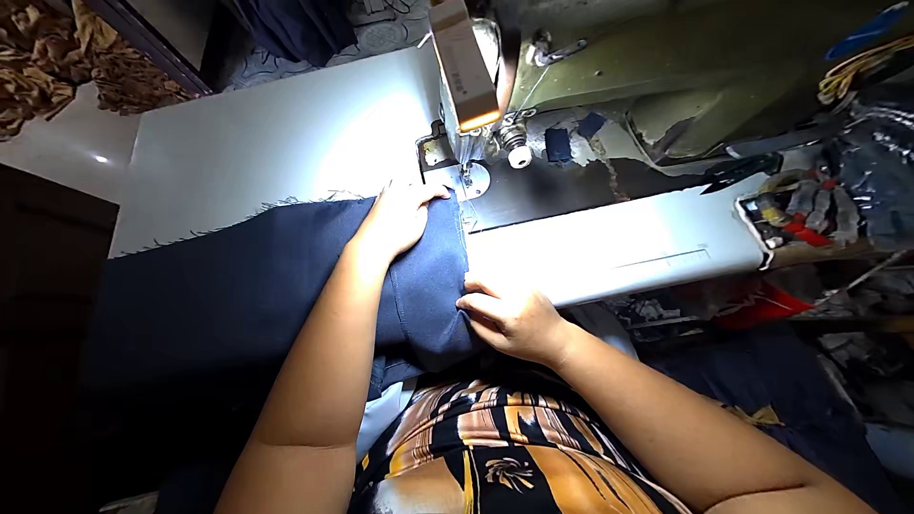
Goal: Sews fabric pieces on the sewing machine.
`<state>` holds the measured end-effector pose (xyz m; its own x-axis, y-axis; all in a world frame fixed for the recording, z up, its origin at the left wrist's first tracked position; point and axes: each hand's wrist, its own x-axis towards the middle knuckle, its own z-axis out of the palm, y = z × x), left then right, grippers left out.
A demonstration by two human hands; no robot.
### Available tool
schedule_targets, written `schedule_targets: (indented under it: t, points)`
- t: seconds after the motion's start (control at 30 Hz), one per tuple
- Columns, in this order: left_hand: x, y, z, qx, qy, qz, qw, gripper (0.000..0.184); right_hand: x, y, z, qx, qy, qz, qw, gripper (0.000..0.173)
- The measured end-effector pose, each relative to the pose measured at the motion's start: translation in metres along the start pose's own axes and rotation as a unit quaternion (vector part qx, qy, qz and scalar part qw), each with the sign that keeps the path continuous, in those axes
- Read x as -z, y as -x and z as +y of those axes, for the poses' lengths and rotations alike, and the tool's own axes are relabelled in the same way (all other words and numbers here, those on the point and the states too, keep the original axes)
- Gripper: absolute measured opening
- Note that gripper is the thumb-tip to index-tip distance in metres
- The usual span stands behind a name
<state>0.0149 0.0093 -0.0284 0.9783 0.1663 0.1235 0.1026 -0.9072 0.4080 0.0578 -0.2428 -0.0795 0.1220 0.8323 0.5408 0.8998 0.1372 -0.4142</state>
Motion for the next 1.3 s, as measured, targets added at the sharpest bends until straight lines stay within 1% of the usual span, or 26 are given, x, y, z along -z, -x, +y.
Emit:
schedule_targets:
  t: [0.07, 0.27, 0.4, 0.47, 0.57, 0.67, 0.77, 0.8, 0.9, 0.93, 1.0, 1.07, 1.3]
  points:
    - [0.004, -0.003, 0.002, 0.013, 0.001, -0.012, 1.000, 0.037, 0.000, 0.000, 0.000, -0.003, 0.001, -0.002, 1.000, 0.023]
    - [0.005, -0.007, 0.000, 0.023, 0.030, 0.029, 0.999, 0.017, -0.002, 0.000, -0.001, -0.003, 0.002, 0.007, 1.000, 0.023]
    - [-0.004, -0.006, 0.003, 0.030, 0.038, 0.069, 0.996, 0.027, -0.002, 0.001, -0.001, -0.009, 0.009, 0.013, 1.000, 0.024]
    - [-0.011, -0.006, 0.002, 0.020, 0.035, 0.093, 0.995, 0.030, -0.002, 0.001, -0.001, -0.012, 0.013, 0.017, 1.000, 0.024]
    - [-0.017, -0.008, 0.000, -0.008, 0.010, 0.106, 0.994, 0.033, -0.002, 0.002, -0.001, -0.017, 0.012, 0.026, 0.999, 0.024]
    - [-0.018, -0.009, 0.003, 0.001, -0.017, 0.087, 0.996, 0.038, -0.002, 0.000, -0.001, -0.023, 0.009, 0.030, 0.999, 0.024]
    - [-0.016, -0.008, 0.002, -0.009, 0.000, 0.076, 0.997, 0.044, -0.002, 0.000, -0.001, -0.026, 0.006, 0.029, 0.999, 0.025]
    - [-0.016, -0.008, 0.001, -0.018, 0.010, 0.091, 0.996, 0.042, -0.003, 0.000, -0.001, -0.024, 0.004, 0.030, 0.999, 0.026]
    - [-0.018, -0.008, -0.001, -0.012, 0.038, 0.134, 0.990, 0.023, -0.003, 0.001, 0.000, -0.021, 0.000, 0.026, 0.999, 0.026]
    - [-0.018, -0.007, -0.001, -0.007, 0.037, 0.142, 0.989, 0.022, -0.003, 0.001, 0.000, -0.022, 0.001, 0.023, 0.999, 0.026]
    - [-0.020, -0.006, -0.002, -0.013, 0.018, 0.155, 0.988, 0.028, -0.003, 0.000, 0.000, -0.024, 0.002, 0.014, 1.000, 0.026]
    - [-0.020, -0.005, 0.001, -0.009, -0.009, 0.148, 0.989, 0.032, -0.002, 0.000, -0.001, -0.025, 0.005, 0.009, 1.000, 0.027]
    - [-0.020, -0.011, 0.005, 0.019, -0.030, 0.131, 0.991, 0.036, -0.003, 0.000, -0.001, -0.035, 0.011, 0.009, 0.999, 0.028]
